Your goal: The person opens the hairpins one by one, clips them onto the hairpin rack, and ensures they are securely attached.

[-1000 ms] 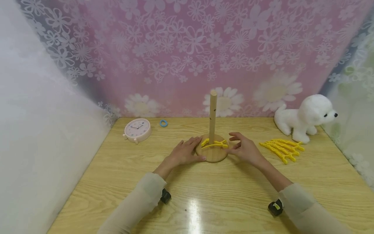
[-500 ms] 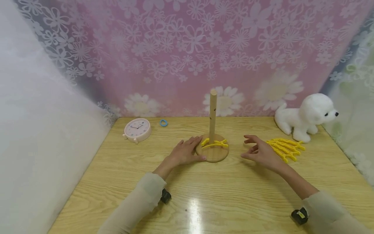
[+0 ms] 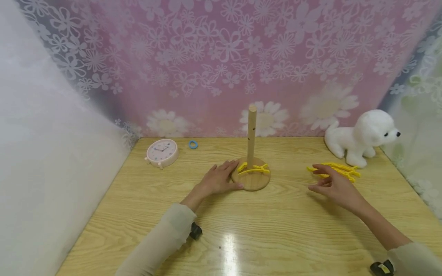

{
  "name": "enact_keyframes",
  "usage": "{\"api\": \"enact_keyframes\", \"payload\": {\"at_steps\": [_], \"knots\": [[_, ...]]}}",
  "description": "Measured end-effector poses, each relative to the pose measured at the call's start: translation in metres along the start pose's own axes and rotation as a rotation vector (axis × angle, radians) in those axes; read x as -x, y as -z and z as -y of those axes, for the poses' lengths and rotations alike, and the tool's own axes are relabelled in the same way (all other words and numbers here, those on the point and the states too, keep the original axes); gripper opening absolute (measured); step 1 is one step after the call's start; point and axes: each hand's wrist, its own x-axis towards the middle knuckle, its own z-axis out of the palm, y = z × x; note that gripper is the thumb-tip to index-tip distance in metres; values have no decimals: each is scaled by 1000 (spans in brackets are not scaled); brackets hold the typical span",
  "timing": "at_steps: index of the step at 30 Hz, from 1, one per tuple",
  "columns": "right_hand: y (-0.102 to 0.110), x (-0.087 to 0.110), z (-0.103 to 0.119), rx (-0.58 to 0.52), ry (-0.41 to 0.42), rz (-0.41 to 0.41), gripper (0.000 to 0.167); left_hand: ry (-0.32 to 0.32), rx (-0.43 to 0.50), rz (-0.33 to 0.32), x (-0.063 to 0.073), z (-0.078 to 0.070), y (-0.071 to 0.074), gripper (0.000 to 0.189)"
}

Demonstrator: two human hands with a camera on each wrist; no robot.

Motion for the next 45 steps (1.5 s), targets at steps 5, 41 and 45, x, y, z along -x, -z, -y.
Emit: {"api": "enact_keyframes", "payload": {"at_steps": [5, 41, 45], "knots": [[13, 10, -13, 27, -37, -30, 77, 5, -3, -1, 0, -2, 0, 94], [23, 21, -53, 265, 22, -165, 35, 27, -24, 5, -1, -1, 0, 95], [22, 21, -50, 253, 30, -151, 31, 19, -21, 5, 0, -2, 1, 94]]}}
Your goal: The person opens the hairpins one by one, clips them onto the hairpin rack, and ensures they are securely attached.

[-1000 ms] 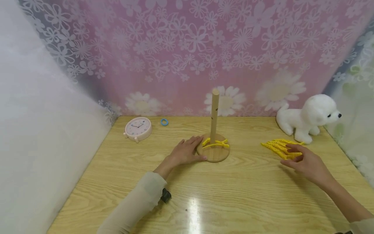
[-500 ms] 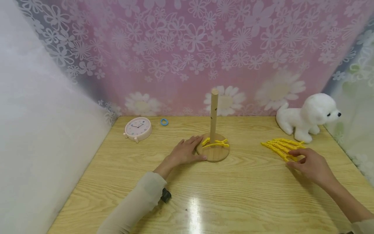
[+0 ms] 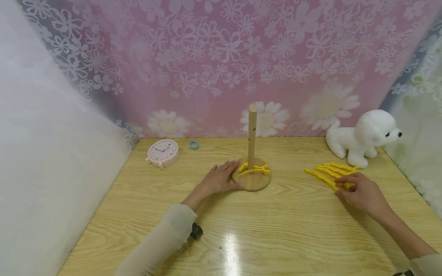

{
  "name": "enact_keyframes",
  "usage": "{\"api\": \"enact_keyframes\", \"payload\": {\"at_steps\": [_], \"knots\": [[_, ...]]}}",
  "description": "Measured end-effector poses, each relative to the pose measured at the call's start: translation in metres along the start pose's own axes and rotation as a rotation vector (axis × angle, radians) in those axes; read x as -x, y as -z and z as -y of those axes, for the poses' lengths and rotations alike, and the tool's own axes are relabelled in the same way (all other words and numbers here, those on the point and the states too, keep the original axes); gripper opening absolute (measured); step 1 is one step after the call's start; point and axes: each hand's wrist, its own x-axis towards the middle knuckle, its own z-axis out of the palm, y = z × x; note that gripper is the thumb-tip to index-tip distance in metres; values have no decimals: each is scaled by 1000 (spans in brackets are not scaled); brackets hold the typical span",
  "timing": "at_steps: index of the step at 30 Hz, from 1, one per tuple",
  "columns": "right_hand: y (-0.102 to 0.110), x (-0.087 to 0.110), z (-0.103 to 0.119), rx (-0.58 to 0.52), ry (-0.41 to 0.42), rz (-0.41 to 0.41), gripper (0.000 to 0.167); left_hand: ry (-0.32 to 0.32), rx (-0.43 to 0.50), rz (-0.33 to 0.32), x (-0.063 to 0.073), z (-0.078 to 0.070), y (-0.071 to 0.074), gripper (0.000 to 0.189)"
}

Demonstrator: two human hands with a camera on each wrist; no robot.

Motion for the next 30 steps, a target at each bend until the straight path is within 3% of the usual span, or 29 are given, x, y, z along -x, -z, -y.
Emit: {"api": "enact_keyframes", "payload": {"at_steps": [5, 13, 22, 30], "knots": [[1, 0, 5, -25, -8, 31, 32, -2, -6, -3, 0, 0, 0, 94], [-2, -4, 4, 1, -18, 105, 52, 10, -13, -2, -2, 1, -1, 95], [-8, -4, 6, 50, 89, 63, 35, 6, -4, -6, -2, 1, -2, 94], [-2, 0, 12, -39, -23, 88, 32, 10, -4, -4, -1, -1, -1, 94]]}}
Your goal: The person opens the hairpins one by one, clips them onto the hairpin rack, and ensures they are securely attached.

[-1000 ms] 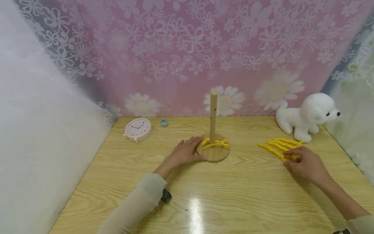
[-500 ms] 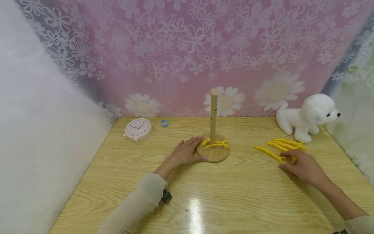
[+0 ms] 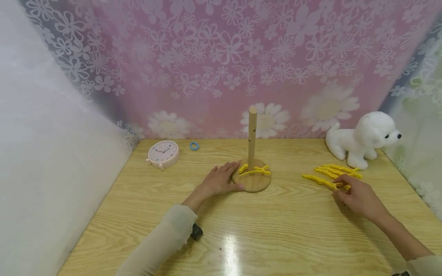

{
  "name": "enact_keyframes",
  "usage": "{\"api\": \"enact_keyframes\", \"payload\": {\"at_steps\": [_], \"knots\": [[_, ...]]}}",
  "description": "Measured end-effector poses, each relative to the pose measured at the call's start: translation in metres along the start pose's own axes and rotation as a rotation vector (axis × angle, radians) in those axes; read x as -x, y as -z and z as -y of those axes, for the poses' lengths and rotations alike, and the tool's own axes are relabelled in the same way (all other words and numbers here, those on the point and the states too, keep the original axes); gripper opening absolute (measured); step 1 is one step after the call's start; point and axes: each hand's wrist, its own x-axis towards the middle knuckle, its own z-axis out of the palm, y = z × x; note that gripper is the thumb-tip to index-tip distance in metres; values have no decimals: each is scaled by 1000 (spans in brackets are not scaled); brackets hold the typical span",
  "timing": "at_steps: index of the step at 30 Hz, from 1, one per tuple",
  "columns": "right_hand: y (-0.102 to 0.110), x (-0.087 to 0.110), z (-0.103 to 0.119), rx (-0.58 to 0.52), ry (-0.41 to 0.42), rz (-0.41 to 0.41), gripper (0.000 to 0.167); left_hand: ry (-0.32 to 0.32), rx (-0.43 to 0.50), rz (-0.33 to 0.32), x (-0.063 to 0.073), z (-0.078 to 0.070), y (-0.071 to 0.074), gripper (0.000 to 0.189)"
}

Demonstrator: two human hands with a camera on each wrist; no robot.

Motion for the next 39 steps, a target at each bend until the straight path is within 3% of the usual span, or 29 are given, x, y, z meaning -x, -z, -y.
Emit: {"api": "enact_keyframes", "payload": {"at_steps": [10, 18, 32, 39], "knots": [[-2, 3, 3, -156, -59, 7, 38, -6, 7, -3, 1, 0, 0, 95], [-4, 2, 8, -169, -98, 29, 41, -12, 21, -9, 2, -1, 1, 94], [-4, 0, 30, -292, -41, -94, 29, -16, 2, -20, -1, 1, -2, 94], [-9, -8, 40, -281, -20, -136, 21, -21, 2, -22, 0, 1, -1, 94]]}}
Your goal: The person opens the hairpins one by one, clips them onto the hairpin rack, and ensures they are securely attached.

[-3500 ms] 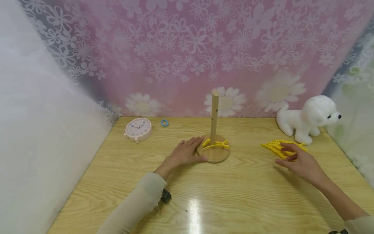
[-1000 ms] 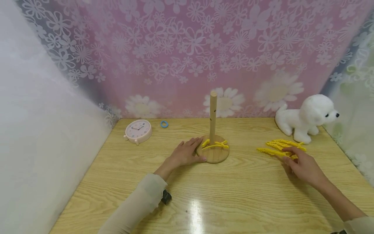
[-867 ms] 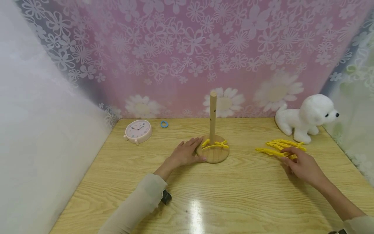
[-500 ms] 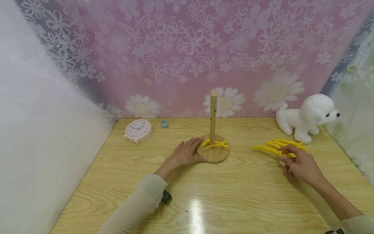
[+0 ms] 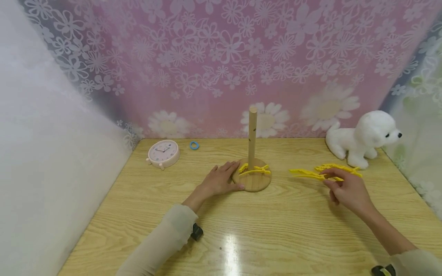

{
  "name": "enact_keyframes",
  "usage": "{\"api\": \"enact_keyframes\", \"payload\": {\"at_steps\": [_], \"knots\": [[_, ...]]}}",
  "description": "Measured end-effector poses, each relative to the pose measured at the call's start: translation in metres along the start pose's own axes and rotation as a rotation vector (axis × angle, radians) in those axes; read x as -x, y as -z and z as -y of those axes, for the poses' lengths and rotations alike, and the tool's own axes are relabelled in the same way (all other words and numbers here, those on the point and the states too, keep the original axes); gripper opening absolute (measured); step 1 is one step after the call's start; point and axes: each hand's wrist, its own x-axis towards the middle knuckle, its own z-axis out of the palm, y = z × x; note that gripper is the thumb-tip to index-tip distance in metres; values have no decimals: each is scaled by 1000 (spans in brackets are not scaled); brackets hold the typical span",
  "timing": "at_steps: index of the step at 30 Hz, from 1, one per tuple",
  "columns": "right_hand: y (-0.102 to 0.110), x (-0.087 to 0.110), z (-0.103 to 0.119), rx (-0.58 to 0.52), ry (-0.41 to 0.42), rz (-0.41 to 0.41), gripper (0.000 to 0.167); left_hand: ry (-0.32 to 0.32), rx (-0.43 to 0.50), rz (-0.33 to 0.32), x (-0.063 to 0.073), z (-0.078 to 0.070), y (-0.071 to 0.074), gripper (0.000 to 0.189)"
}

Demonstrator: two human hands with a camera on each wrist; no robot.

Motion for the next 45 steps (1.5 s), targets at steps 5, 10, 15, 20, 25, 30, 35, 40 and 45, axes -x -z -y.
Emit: {"api": "enact_keyframes", "payload": {"at_steps": [5, 10, 15, 20, 25, 30, 35, 40, 45], "knots": [[-4, -4, 8, 6, -3, -23, 22, 7, -9, 0, 0, 0, -1, 94], [-10, -8, 18, 11, -10, -46, 24, 5, -9, -3, 0, 1, -2, 94], [-18, -14, 29, -2, -36, -72, 23, 3, -4, -2, 0, 1, -1, 94], [-26, -21, 37, -17, -50, -92, 22, 8, -1, 3, 0, 0, -1, 94], [-34, -30, 46, -61, -61, -100, 22, 9, 1, 6, 2, -2, 1, 94], [-47, -40, 54, -127, -60, -105, 21, 10, 10, 5, 2, -3, 2, 94], [-59, -47, 65, -179, -66, -90, 22, 4, 12, 2, 3, -2, 2, 94], [-69, -54, 73, -204, -66, -74, 24, 5, 12, -1, 3, -2, 3, 94], [-79, -60, 77, -232, -50, -76, 23, 8, 13, -2, 3, -3, 3, 94]]}}
